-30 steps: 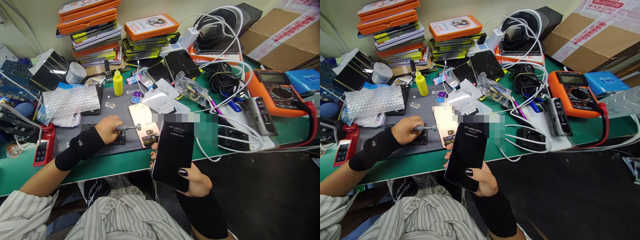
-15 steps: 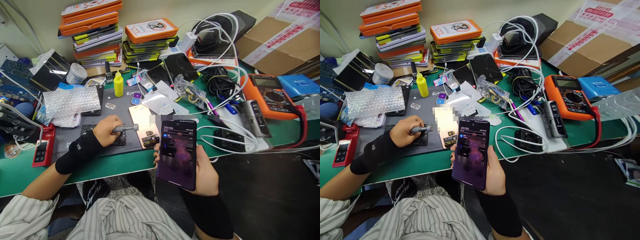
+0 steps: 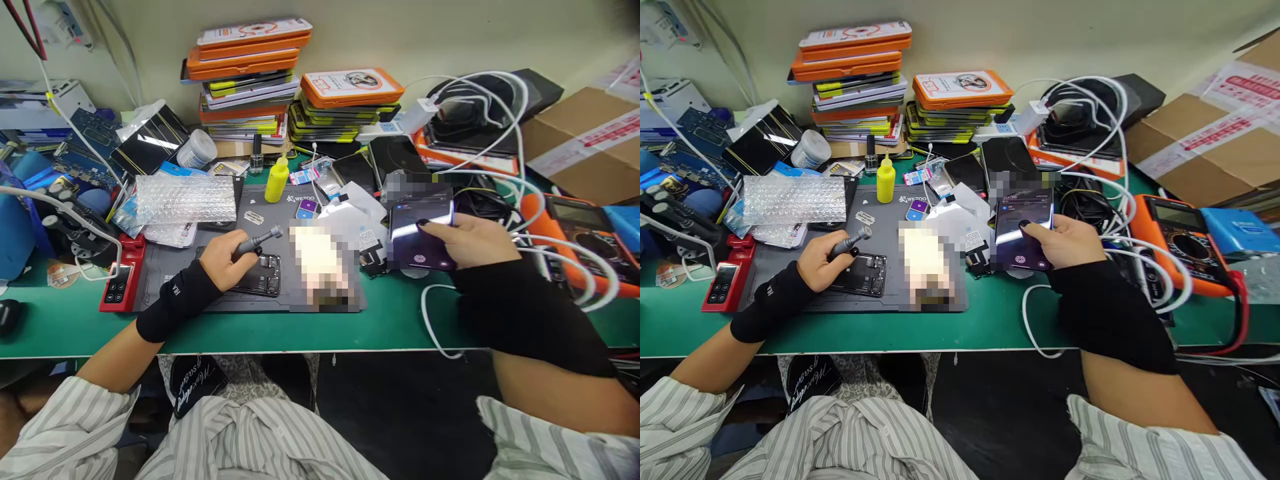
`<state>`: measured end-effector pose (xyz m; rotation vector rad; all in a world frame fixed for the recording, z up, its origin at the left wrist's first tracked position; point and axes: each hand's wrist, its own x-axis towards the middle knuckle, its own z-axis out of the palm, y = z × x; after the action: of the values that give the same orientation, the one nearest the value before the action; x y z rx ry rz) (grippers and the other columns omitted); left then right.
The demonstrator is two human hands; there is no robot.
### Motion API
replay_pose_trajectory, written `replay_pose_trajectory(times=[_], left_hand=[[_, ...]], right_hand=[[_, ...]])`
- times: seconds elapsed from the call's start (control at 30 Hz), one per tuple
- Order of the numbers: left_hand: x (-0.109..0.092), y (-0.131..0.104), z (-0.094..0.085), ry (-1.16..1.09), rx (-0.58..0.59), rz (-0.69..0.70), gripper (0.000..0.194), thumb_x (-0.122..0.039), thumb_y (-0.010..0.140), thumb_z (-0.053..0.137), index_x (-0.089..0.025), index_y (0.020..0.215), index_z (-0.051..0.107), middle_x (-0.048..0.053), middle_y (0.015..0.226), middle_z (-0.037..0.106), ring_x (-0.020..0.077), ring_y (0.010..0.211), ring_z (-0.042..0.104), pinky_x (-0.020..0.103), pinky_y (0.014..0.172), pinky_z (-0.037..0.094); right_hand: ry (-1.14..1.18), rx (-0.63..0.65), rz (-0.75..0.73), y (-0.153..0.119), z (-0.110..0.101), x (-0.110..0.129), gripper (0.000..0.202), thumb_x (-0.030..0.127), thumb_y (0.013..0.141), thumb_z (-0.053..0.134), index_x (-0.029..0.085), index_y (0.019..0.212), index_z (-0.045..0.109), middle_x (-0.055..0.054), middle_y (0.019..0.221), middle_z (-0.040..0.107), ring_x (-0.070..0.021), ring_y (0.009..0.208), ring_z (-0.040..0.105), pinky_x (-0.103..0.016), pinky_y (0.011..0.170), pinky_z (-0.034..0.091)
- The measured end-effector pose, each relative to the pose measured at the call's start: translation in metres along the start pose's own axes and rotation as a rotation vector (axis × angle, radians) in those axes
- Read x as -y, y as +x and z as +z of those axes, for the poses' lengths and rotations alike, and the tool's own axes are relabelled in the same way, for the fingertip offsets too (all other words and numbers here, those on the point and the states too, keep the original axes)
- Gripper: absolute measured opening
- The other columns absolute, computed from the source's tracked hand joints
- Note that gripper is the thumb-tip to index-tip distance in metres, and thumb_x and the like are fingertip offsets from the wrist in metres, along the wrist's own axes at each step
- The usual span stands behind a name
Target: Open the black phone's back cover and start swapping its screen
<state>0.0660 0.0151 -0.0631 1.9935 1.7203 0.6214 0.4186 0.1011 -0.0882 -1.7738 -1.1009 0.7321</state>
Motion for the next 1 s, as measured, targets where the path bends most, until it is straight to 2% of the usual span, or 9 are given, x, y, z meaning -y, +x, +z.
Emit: replay_pose_trajectory(times=[0.1,0.23,0.33,0.47,0.53,0.7,0.77,0.87,1.0], left_hand=[[-0.001,-0.004,0.003,-0.109,0.095,-0.014,0.039,-0.045,0.079,0.032,-0.008,0.075,0.043,-0.002,0.064,0.044,-0.0079,0.059,0.030,0.009,0.062,0.024],[0.001,-0.005,0.011,-0.005,0.097,0.017,0.042,-0.047,0.080,0.028,-0.009,0.080,0.045,0.000,0.076,0.048,-0.0058,0.067,0.030,0.012,0.069,0.024],[0.010,-0.002,0.018,0.243,0.074,0.181,0.051,-0.057,0.075,0.036,-0.010,0.086,0.051,0.003,0.093,0.051,-0.0014,0.080,0.031,0.017,0.078,0.025],[0.025,0.000,0.026,0.459,0.000,0.370,0.084,-0.083,0.054,0.041,-0.010,0.096,0.050,0.007,0.113,0.047,0.0078,0.096,0.037,0.023,0.085,0.029],[0.029,0.001,0.028,0.499,-0.009,0.376,0.087,-0.085,0.052,0.039,-0.012,0.097,0.049,0.008,0.117,0.045,0.0110,0.100,0.038,0.026,0.087,0.031],[0.020,0.001,0.024,0.533,0.124,0.271,0.075,-0.074,0.061,0.042,-0.013,0.105,0.047,0.008,0.123,0.043,0.0153,0.109,0.039,0.032,0.093,0.034],[0.014,0.001,0.021,0.542,0.169,0.235,0.073,-0.071,0.062,0.043,-0.013,0.106,0.047,0.008,0.123,0.042,0.0162,0.111,0.039,0.033,0.094,0.035],[0.013,-0.001,0.017,0.542,0.170,0.189,0.074,-0.072,0.061,0.044,-0.013,0.106,0.047,0.008,0.123,0.042,0.0165,0.111,0.038,0.035,0.095,0.035],[0.022,-0.007,0.011,0.539,0.134,0.150,0.074,-0.071,0.061,0.043,-0.013,0.106,0.048,0.008,0.122,0.043,0.0164,0.111,0.038,0.033,0.094,0.034]], right_hand=[[-0.256,-0.137,-0.135,0.011,0.015,-0.001,0.066,0.040,0.057,0.064,-0.002,0.107,0.062,-0.013,0.085,0.062,-0.0219,0.093,0.056,-0.038,0.077,0.035],[-0.490,-0.266,-0.278,0.015,0.037,0.001,0.074,0.026,0.060,0.069,-0.002,0.126,0.050,-0.027,0.115,0.052,-0.0346,0.112,0.048,-0.044,0.090,0.031],[-0.605,-0.319,-0.385,0.006,0.044,-0.004,0.065,0.028,0.058,0.069,0.002,0.117,0.060,-0.027,0.124,0.046,-0.0392,0.114,0.043,-0.044,0.089,0.034],[-0.673,-0.442,-0.805,-0.036,0.044,-0.016,0.045,0.041,0.067,0.062,0.006,0.095,0.067,-0.021,0.102,0.057,-0.0315,0.096,0.053,-0.036,0.080,0.040],[-0.646,-0.361,-0.915,-0.065,0.048,-0.019,0.041,0.048,0.072,0.059,0.009,0.085,0.064,-0.014,0.083,0.058,-0.0242,0.077,0.054,-0.032,0.066,0.040],[-0.723,-0.074,-1.014,-0.122,0.069,-0.010,0.056,0.066,0.071,0.055,0.013,0.087,0.057,-0.008,0.075,0.052,-0.0214,0.073,0.050,-0.032,0.064,0.038],[-0.842,-0.067,-0.954,-0.132,0.076,-0.005,0.066,0.070,0.067,0.055,0.011,0.098,0.057,-0.009,0.077,0.050,-0.0228,0.073,0.049,-0.032,0.061,0.036],[-0.937,-0.063,-0.873,-0.137,0.081,0.001,0.071,0.060,0.071,0.055,0.009,0.120,0.050,-0.011,0.084,0.051,-0.0250,0.076,0.049,-0.033,0.061,0.036],[-0.915,-0.039,-0.884,-0.137,0.085,0.004,0.068,0.049,0.072,0.053,0.005,0.124,0.047,-0.014,0.087,0.052,-0.0265,0.078,0.049,-0.034,0.062,0.038]])
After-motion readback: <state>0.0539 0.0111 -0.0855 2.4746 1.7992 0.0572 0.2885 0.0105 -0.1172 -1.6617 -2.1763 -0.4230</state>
